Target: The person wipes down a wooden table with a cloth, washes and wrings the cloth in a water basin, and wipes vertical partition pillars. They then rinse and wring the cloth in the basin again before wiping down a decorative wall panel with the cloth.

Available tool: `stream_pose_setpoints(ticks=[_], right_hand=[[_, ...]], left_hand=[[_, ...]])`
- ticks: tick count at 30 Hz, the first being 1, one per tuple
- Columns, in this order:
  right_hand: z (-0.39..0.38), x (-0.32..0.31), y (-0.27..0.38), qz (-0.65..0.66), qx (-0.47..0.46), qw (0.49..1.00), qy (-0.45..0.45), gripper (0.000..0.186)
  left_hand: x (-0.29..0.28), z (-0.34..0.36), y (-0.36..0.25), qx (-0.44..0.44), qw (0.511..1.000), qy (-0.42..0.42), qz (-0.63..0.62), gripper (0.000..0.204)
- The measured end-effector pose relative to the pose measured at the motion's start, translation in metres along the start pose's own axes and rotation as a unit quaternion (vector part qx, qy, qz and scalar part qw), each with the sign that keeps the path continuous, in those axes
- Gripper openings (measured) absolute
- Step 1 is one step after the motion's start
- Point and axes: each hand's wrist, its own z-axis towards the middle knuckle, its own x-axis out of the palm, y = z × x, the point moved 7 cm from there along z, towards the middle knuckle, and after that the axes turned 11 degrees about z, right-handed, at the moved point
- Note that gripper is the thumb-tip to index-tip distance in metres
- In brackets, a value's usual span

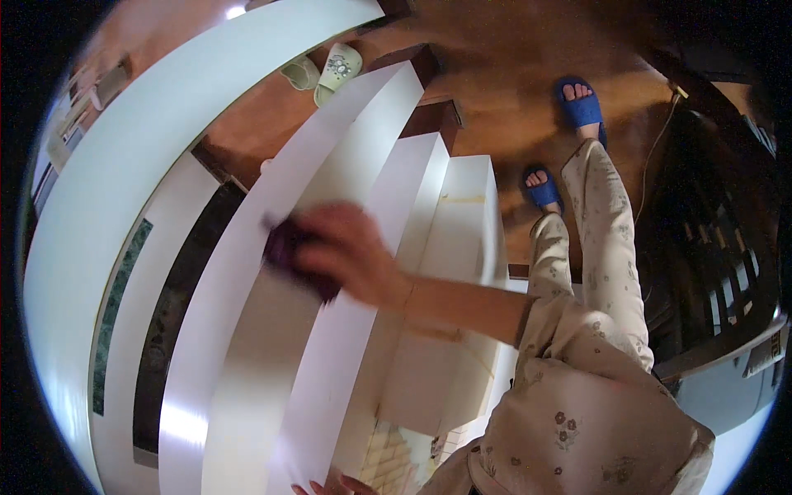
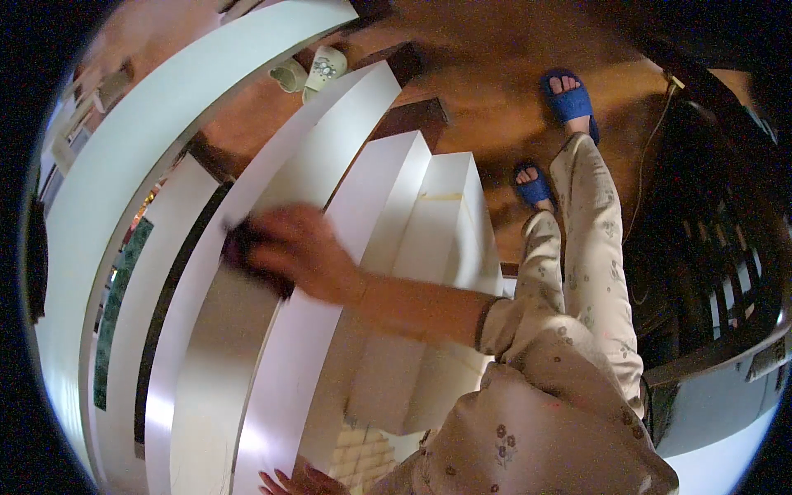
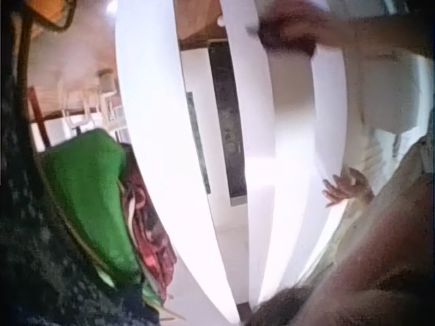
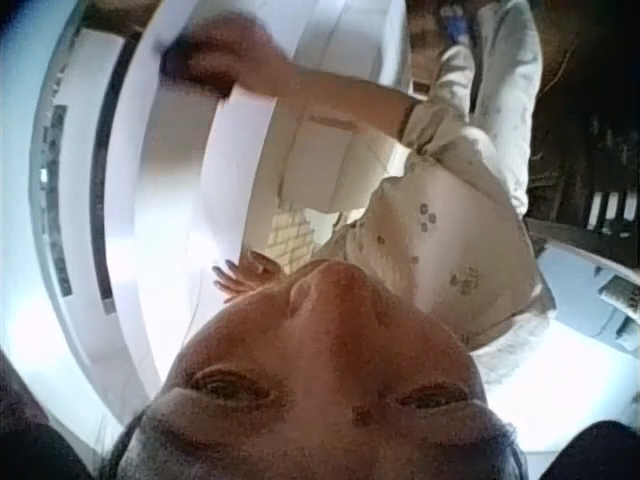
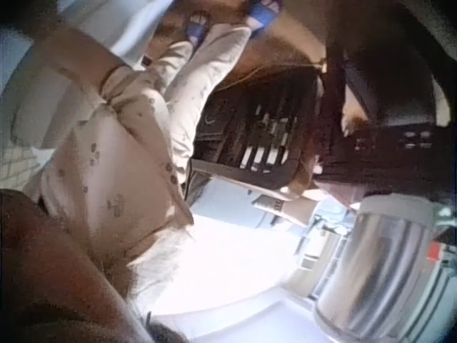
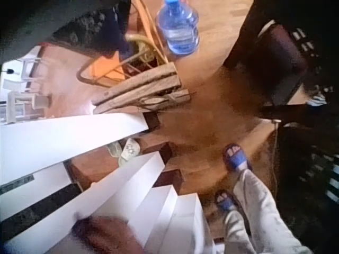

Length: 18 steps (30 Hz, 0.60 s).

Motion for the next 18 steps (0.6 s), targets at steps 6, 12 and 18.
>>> stream_pose_setpoints(ticks=[6, 12, 18], right_hand=[[0.065, -0.151, -0.115, -0.219, -0.091, 0.952, -0.192, 0.051], [0.117, -0.254, -0.210, -0.331, 0.030, 0.911, -0.246, 0.048], [0.019, -0.337, -0.257, -0.218, 0.362, 0.869, -0.258, 0.034]], left_hand=[[0.017, 0.009, -0.020, 0.046, 0.997, -0.066, -0.001, 0.034], [0.027, 0.011, -0.032, 0.063, 0.992, -0.108, 0.002, 0.034], [0.025, 0.004, -0.027, 0.068, 0.989, -0.129, 0.003, 0.033]])
